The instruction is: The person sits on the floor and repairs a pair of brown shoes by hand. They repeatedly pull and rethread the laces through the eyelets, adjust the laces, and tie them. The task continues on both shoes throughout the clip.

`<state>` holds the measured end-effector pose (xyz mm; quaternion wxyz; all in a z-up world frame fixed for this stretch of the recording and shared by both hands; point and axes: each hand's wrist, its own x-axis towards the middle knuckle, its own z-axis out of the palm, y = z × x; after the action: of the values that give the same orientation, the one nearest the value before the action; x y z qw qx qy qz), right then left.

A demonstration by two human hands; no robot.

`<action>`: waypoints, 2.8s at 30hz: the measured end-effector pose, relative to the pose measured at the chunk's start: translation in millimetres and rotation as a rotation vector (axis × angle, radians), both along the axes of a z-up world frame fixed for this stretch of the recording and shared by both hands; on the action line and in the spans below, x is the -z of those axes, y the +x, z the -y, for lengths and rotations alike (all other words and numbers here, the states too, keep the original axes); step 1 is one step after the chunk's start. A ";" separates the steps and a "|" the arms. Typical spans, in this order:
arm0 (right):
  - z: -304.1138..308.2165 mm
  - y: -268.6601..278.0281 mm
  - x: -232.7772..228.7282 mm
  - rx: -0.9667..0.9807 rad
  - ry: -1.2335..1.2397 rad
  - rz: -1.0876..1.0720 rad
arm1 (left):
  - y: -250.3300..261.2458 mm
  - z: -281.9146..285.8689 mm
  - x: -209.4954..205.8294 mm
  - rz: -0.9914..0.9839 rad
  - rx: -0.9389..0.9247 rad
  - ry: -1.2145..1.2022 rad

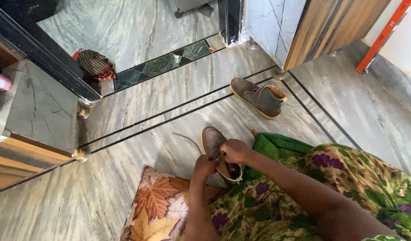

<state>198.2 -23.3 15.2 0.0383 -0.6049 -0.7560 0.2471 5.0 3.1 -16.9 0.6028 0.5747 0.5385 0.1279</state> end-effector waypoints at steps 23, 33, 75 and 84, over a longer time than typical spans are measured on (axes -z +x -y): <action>-6.7 15.6 -2.0 -0.061 0.054 -0.286 | 5.1 -9.4 36.8 0.276 -0.111 -0.126; 2.8 2.3 3.9 0.069 0.016 -0.215 | 4.9 -1.6 -3.7 0.177 -0.068 -0.181; -116.8 -32.5 56.4 0.277 -0.382 -0.656 | -119.8 -12.2 -83.8 -0.635 -0.414 0.810; -45.1 -73.4 -122.6 -0.080 -0.257 -0.302 | -40.1 -18.2 -88.6 0.685 -0.513 -0.101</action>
<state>124.8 21.8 137.8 0.0639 -0.5304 -0.7272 0.4310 -35.1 21.3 71.8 0.7228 0.3164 0.4383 0.4305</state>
